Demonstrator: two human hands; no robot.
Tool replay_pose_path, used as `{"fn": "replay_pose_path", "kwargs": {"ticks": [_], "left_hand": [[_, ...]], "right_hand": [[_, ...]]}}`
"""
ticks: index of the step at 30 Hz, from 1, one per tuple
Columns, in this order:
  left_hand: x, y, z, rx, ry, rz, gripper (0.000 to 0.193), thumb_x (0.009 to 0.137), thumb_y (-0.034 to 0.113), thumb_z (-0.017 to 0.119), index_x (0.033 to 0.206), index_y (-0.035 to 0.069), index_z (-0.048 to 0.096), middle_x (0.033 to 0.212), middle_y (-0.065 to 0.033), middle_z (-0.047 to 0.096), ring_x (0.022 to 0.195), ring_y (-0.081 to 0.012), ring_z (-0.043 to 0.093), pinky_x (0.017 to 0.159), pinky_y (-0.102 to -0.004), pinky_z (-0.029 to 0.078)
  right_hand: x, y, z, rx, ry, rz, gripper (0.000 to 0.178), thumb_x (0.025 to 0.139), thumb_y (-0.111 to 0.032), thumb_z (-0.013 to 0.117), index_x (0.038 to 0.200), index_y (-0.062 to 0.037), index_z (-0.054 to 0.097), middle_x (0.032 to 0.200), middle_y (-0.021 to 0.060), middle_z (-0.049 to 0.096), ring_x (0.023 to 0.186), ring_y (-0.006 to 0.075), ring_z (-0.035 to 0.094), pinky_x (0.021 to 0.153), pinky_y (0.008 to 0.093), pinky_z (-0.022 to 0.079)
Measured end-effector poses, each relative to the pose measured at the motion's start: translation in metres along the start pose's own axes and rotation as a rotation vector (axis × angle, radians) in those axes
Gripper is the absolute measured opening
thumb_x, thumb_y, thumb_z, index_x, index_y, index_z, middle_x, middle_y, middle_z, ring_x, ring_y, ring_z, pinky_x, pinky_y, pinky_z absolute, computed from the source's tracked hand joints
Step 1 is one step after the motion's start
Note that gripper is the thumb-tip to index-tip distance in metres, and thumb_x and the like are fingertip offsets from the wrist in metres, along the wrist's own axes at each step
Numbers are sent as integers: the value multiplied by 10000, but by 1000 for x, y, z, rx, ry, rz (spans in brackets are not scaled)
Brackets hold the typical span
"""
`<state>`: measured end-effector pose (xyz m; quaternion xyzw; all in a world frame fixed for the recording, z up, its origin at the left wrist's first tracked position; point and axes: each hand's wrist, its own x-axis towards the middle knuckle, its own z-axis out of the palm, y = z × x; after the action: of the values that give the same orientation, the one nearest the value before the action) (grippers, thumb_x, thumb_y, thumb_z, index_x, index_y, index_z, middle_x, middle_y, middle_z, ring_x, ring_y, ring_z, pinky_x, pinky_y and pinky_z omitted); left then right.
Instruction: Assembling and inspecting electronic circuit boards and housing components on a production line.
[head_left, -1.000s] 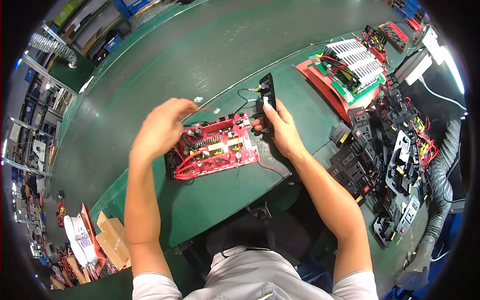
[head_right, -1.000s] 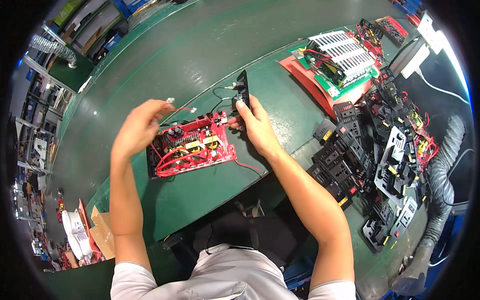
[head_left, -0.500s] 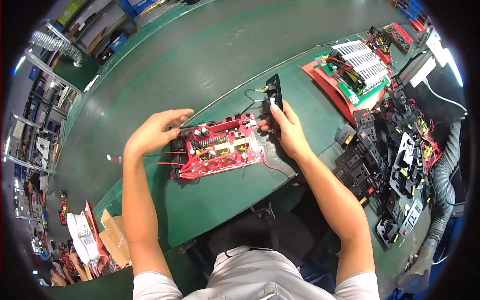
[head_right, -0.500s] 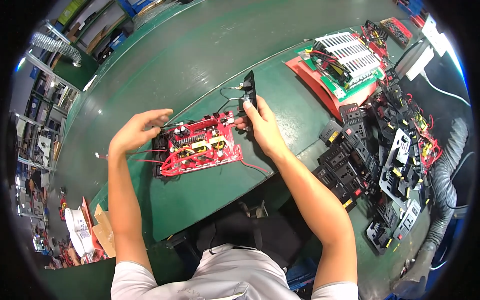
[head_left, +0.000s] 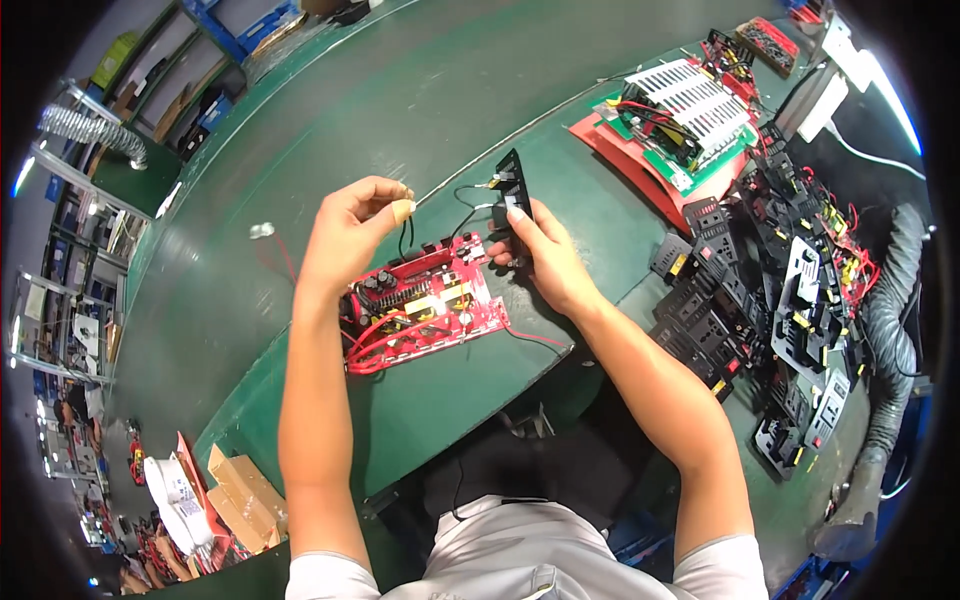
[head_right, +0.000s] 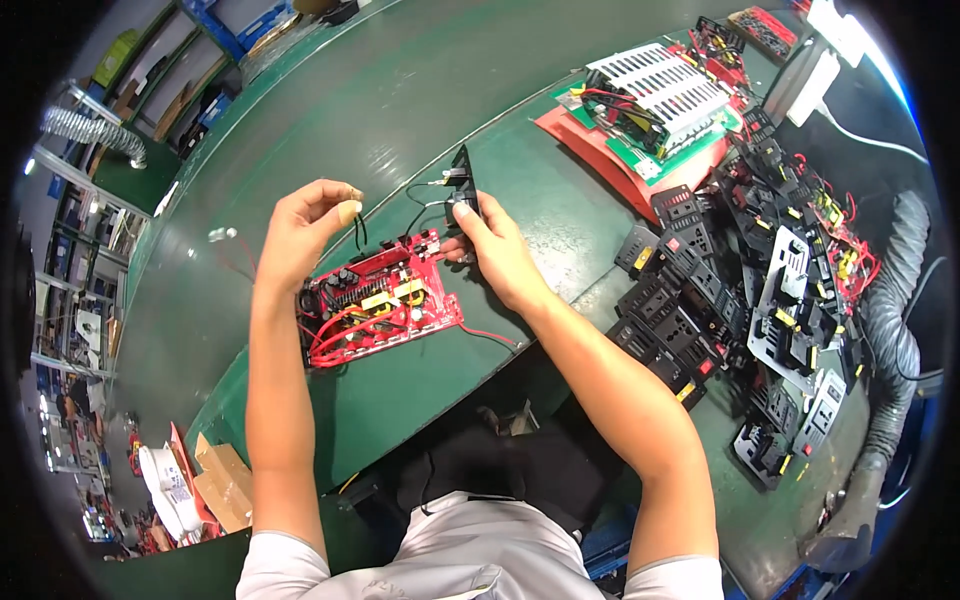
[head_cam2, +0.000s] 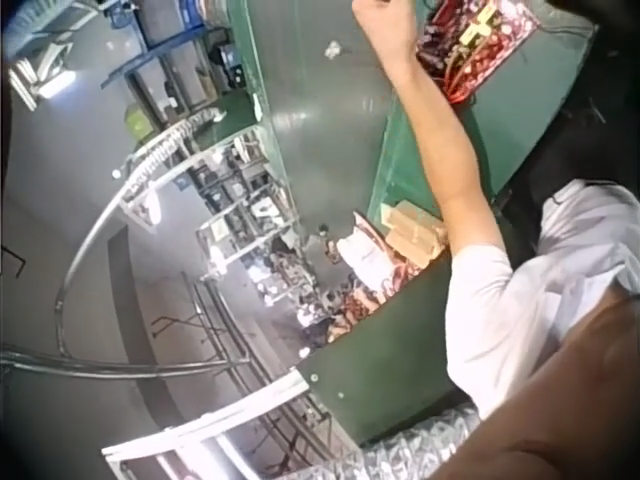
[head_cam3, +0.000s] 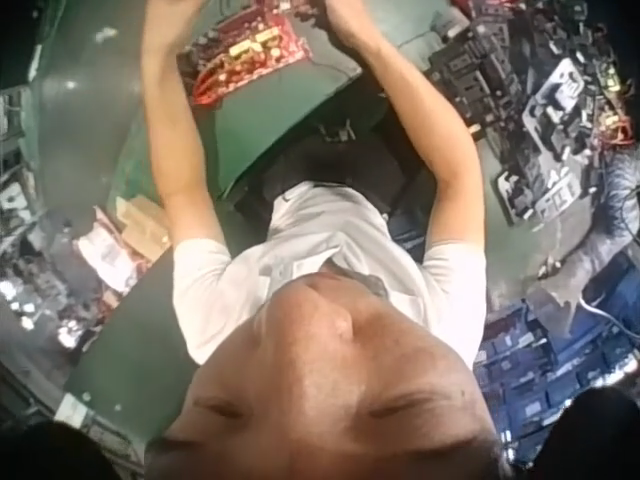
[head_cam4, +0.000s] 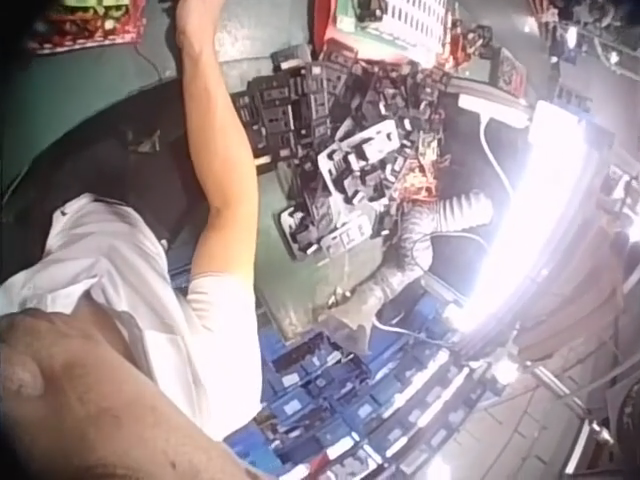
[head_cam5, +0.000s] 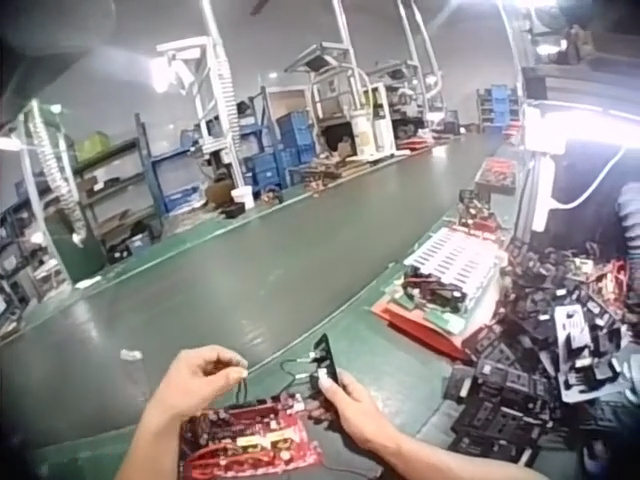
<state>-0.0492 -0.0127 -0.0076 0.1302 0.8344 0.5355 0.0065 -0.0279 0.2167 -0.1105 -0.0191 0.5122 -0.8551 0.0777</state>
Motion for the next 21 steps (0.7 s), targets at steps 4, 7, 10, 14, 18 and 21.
{"fn": "replay_pose_path", "kwargs": {"ticks": [4,7,10,14,18,21], "left_hand": [[3,8,30,38,32,-78,170,894,131,650,1008,9,681,910,-9,664,830,-79,598,680,-233,441],[-1,3,37,148,42,20,156,887,121,656,985,9,705,872,-28,667,797,-96,593,691,-250,456],[-5,4,50,271,-79,127,148,860,80,673,982,8,715,855,-61,664,788,-134,603,714,-276,471],[-12,0,66,344,-98,127,182,836,63,685,1002,-5,715,817,-82,638,748,-153,595,654,-281,453],[-15,-4,75,449,-38,187,185,830,21,671,1008,-14,707,741,-88,570,677,-162,558,612,-282,439],[-15,-8,78,387,-12,206,173,839,4,653,1004,2,707,754,-94,565,672,-180,553,611,-293,439]], "right_hand": [[3,1,-8,77,5,33,339,1007,-287,517,1231,-35,494,1033,87,606,810,159,649,712,275,529],[5,-6,-8,265,-24,173,347,1002,-296,527,1243,-50,481,1020,115,616,800,179,666,701,282,560],[4,-8,-9,283,-27,186,347,1002,-292,524,1246,-49,477,1024,112,619,806,179,666,705,279,563],[1,-8,-3,207,-8,112,360,1006,-295,522,1261,-46,478,1004,79,613,803,155,653,687,265,549],[-5,-6,3,78,-75,-17,363,1011,-303,513,1271,-51,500,961,37,601,808,102,618,706,245,522],[-6,-3,5,59,-63,-10,364,1010,-310,511,1267,-52,514,954,30,601,802,100,609,708,243,514]]}}
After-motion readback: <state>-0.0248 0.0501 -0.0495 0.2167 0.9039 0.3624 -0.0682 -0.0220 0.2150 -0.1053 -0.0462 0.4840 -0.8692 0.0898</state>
